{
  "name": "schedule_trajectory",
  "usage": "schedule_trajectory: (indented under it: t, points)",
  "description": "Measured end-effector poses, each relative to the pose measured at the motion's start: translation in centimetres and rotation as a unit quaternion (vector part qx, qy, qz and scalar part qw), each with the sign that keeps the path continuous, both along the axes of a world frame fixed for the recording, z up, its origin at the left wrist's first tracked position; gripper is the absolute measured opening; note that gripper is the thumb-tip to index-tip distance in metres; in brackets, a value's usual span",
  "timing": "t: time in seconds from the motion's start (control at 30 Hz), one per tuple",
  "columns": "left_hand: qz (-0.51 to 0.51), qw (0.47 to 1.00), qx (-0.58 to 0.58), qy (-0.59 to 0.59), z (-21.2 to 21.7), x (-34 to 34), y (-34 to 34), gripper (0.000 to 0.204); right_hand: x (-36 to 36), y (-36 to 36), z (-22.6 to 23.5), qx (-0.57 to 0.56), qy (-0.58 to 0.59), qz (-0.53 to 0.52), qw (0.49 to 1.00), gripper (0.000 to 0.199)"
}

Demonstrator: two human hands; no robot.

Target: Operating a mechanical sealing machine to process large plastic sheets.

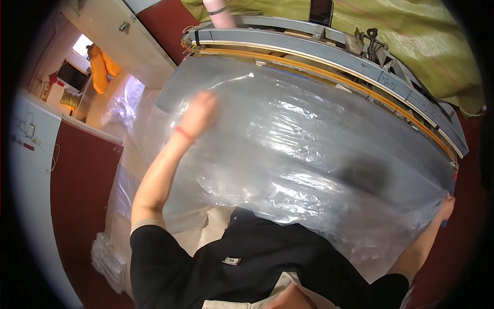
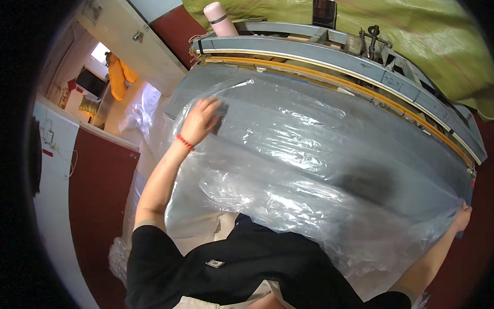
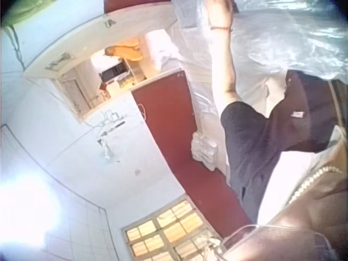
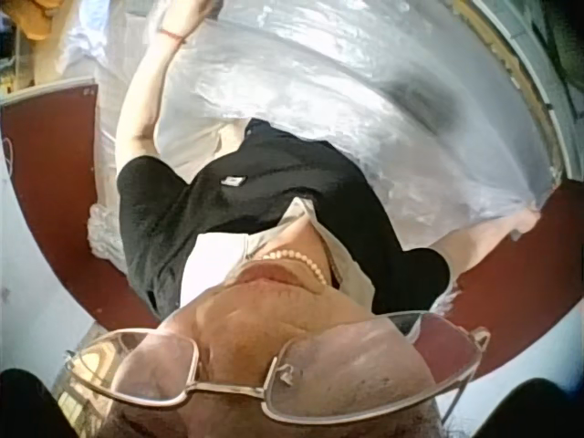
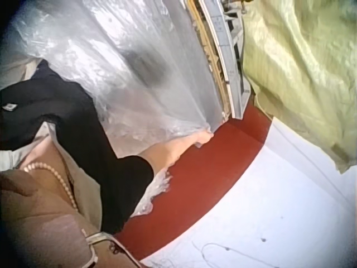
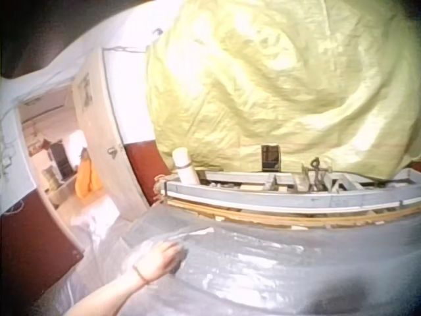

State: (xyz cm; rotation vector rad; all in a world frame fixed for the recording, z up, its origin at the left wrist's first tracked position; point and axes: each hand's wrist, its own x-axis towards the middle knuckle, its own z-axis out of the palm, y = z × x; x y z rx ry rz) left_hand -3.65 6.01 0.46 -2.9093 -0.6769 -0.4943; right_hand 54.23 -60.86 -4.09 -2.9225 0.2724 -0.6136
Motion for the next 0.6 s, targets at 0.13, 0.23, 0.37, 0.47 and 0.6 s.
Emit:
schedule_trajectory:
  t: [0.13, 0.23, 0.37, 0.47, 0.6]
  points:
    - [0.014, 0.982, 0.175, -0.074, 2.2, 4.4, 0.2, 0.045, 0.0, 0.5, 0.3, 0.032, 0.016, -0.013, 0.999, 0.038]
    - [0.095, 0.973, 0.196, -0.079, 2.0, 5.3, 2.0, 0.044, 0.2, 0.2, -0.1, 0.006, 0.017, -0.004, 1.000, 0.037]
    - [0.141, 0.986, -0.029, -0.079, 0.9, 3.2, 5.6, 0.022, 0.4, 0.3, -0.3, 0.004, 0.002, 0.008, 1.000, 0.037]
    - [0.142, 0.880, -0.346, -0.293, 0.4, 2.8, 6.4, 0.011, 1.1, -0.3, -0.6, -0.009, 0.005, 0.010, 1.000, 0.038]
    - [0.156, 0.894, -0.352, -0.229, -0.7, 1.9, 5.6, 0.014, 2.9, -2.6, -1.6, 0.026, -0.015, -0.001, 1.000, 0.040]
